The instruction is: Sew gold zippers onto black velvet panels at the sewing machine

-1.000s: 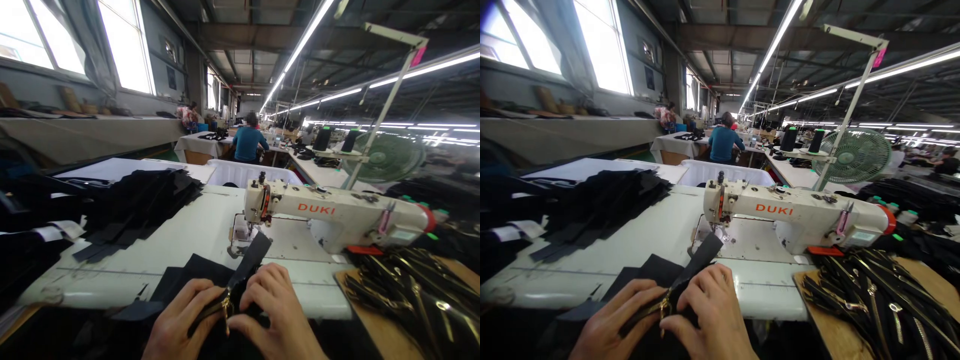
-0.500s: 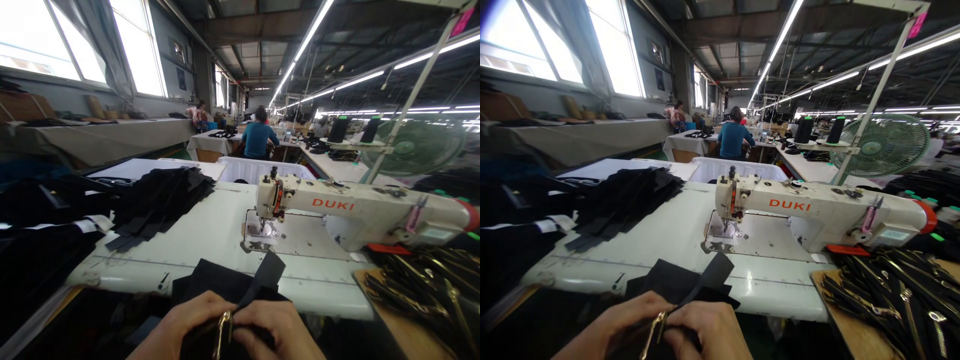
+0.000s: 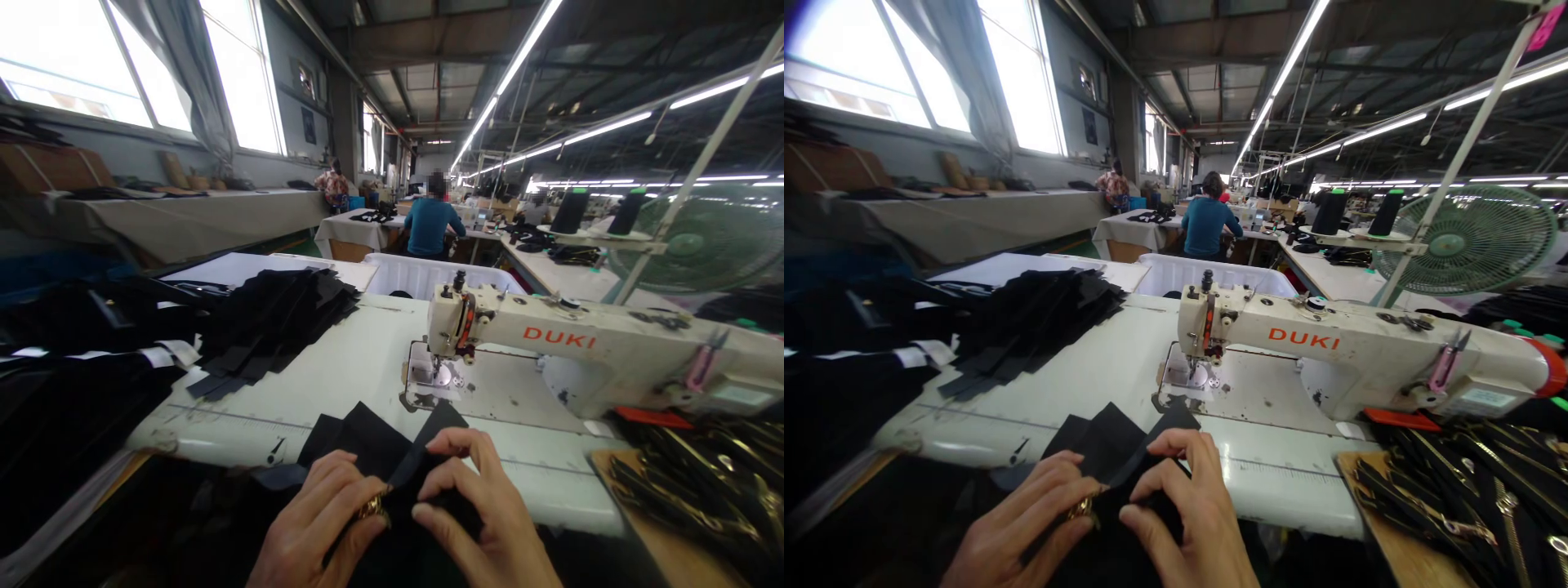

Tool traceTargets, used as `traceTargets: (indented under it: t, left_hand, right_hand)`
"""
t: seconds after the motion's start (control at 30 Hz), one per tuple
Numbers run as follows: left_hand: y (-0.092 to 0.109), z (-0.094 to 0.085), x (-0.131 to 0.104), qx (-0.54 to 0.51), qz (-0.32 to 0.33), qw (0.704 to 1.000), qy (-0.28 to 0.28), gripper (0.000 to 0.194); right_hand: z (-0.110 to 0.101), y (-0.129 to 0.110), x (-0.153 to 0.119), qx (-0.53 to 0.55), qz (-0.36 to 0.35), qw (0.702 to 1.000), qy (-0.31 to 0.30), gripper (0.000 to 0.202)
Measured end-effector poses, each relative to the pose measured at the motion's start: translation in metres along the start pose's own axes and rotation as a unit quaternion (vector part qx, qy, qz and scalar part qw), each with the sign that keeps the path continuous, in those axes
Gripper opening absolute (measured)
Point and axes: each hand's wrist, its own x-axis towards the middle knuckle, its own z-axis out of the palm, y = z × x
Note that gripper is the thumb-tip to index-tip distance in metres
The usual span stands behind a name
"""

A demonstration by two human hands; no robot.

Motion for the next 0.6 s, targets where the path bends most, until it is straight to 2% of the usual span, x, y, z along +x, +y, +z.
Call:
traceTargets:
  t: [0.1, 0.17, 0.3, 0.5, 0.6]
  left_hand:
    - [-0.001, 0.000, -0.002, 0.035, 0.017, 0.999, 0.011, 0.023]
    - [-0.001, -0.003, -0.001, 0.038, 0.025, 0.999, 0.005, 0.026]
    - [0.003, -0.006, 0.002, 0.012, 0.043, 0.999, 0.010, 0.013]
    - [0.004, -0.009, 0.001, -0.013, 0.021, 1.000, 0.013, 0.019]
    - [0.004, -0.010, 0.004, -0.022, 0.007, 1.000, 0.009, 0.020]
  right_hand:
    - [-0.002, 0.003, 0.002, 0.031, -0.013, 0.999, -0.016, 0.008]
    - [0.000, 0.004, 0.005, 0.071, 0.009, 0.997, -0.035, 0.011]
    - [0.004, 0.006, 0.009, 0.089, 0.051, 0.994, -0.041, 0.014]
    - [-0.003, 0.010, 0.013, 0.107, 0.031, 0.991, -0.076, 0.014]
    - [-0.004, 0.010, 0.014, 0.132, 0.037, 0.988, -0.069, 0.010]
